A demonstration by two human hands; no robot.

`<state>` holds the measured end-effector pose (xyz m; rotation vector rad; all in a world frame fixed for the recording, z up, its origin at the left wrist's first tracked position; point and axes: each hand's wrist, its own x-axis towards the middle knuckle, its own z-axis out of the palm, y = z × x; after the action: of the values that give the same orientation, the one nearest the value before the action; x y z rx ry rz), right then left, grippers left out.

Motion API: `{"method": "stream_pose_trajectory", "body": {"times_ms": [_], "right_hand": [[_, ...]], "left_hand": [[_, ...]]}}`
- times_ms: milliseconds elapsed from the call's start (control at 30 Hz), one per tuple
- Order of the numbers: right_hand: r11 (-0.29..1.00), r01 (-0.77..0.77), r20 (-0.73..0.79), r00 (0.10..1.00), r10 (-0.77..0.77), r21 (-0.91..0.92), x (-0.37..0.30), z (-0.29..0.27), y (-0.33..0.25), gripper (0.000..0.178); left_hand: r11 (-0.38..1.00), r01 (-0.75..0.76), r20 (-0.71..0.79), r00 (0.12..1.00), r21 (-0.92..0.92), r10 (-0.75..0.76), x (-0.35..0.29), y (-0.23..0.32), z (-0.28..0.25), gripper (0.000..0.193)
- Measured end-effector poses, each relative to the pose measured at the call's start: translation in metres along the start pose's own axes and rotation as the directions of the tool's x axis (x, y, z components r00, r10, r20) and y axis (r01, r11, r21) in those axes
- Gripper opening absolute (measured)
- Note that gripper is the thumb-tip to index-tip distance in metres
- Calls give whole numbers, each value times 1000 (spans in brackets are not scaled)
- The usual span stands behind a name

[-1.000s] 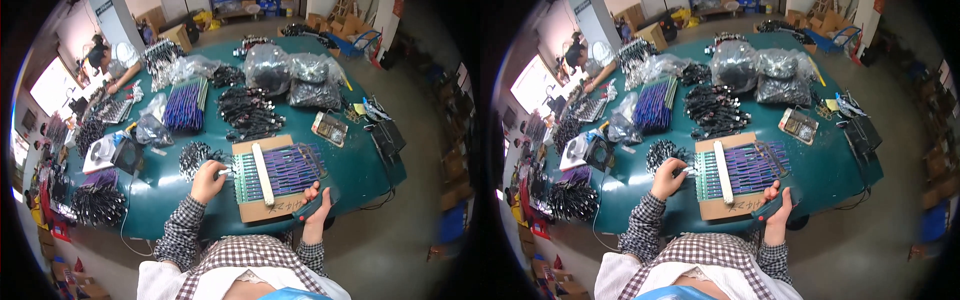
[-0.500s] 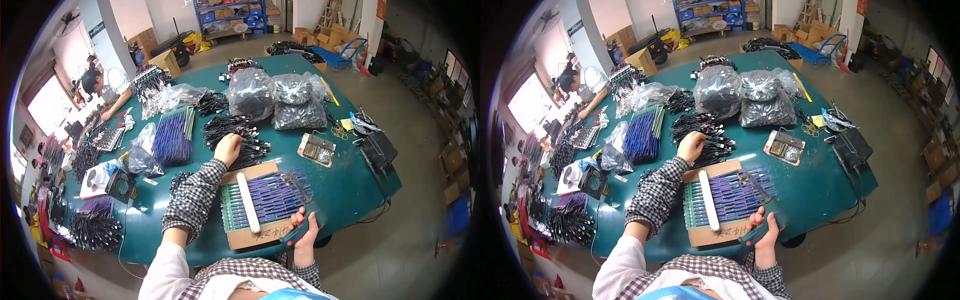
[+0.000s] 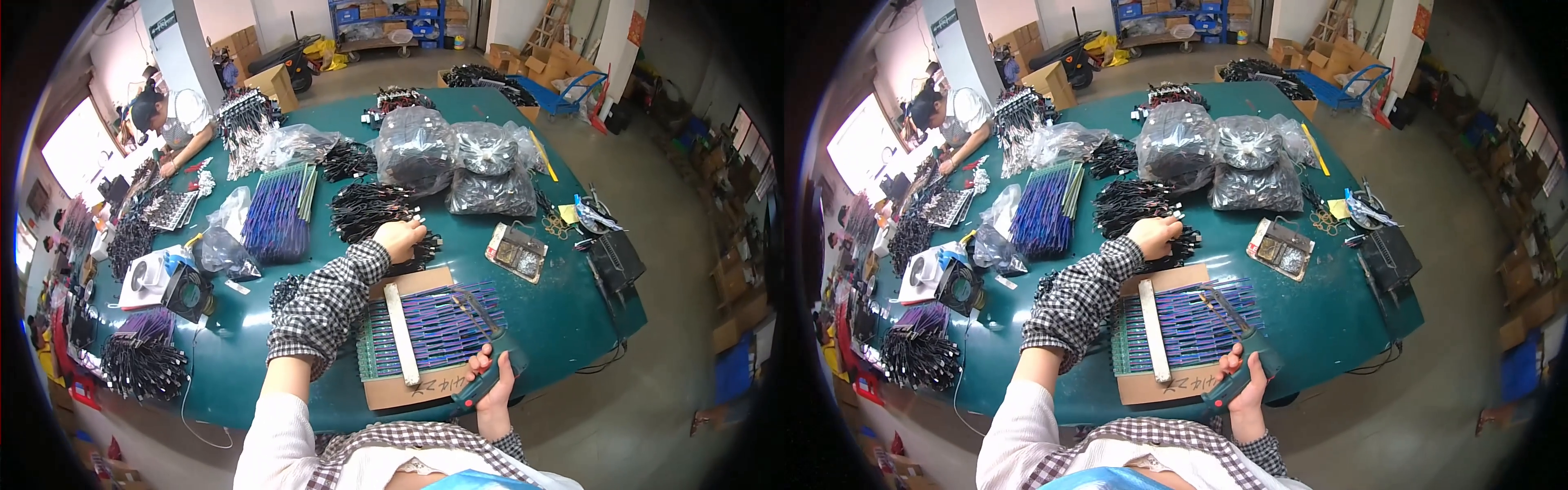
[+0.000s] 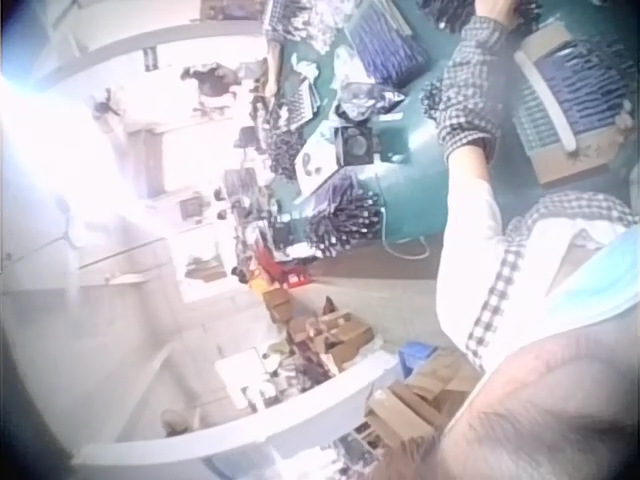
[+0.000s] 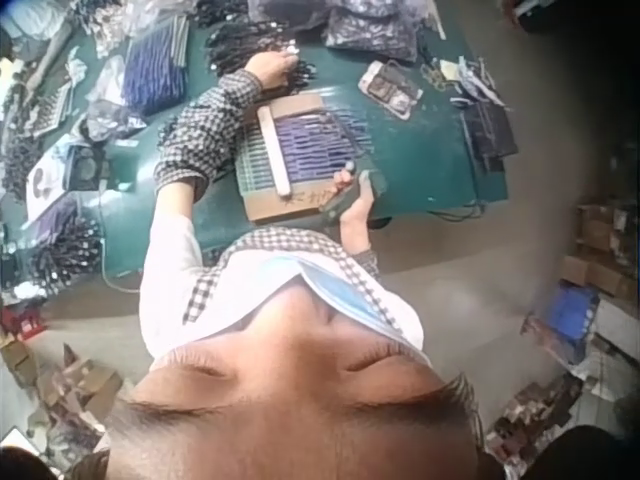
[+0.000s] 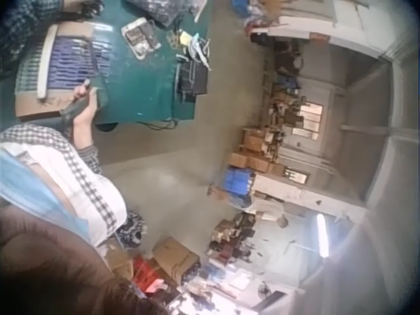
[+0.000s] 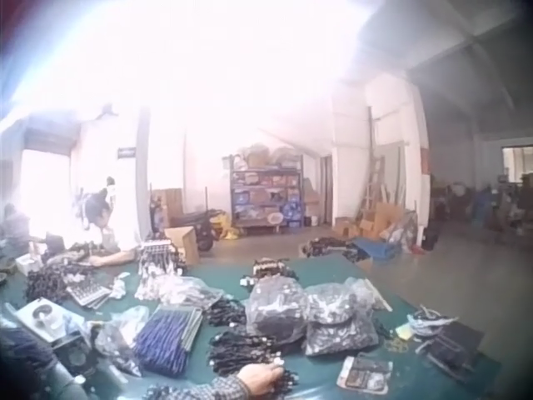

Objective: The person solders cables onto circuit boards using a soldering iron, taking individual cables from the workbench and soldering their exposed wire ends to the boards.

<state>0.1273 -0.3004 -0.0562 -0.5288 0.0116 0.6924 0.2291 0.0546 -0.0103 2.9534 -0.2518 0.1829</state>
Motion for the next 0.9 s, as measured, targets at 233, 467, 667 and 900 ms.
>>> {"method": "stream_pose_trajectory", "body": {"times_ms": [233, 467, 667, 900], "right_hand": [[981, 125, 51, 992, -119, -146, 10, 4, 8, 42], [972, 228, 13, 974, -228, -53, 12, 2, 7, 37], [972, 221, 9, 975, -221, -77, 5, 0, 3, 37], [965, 261, -22, 965, -262, -25, 3, 9, 7, 36]], "left_hand": [[986, -72, 26, 997, 151, 69, 8, -22, 14, 42], [998, 32, -384, 922, -48, -48, -14, -9, -11, 21], [529, -192, -477, 737, -827, -478, -99, 30, -45, 19], [-413, -240, 36, 829, -878, -558, -219, 109, -11, 27]]}}
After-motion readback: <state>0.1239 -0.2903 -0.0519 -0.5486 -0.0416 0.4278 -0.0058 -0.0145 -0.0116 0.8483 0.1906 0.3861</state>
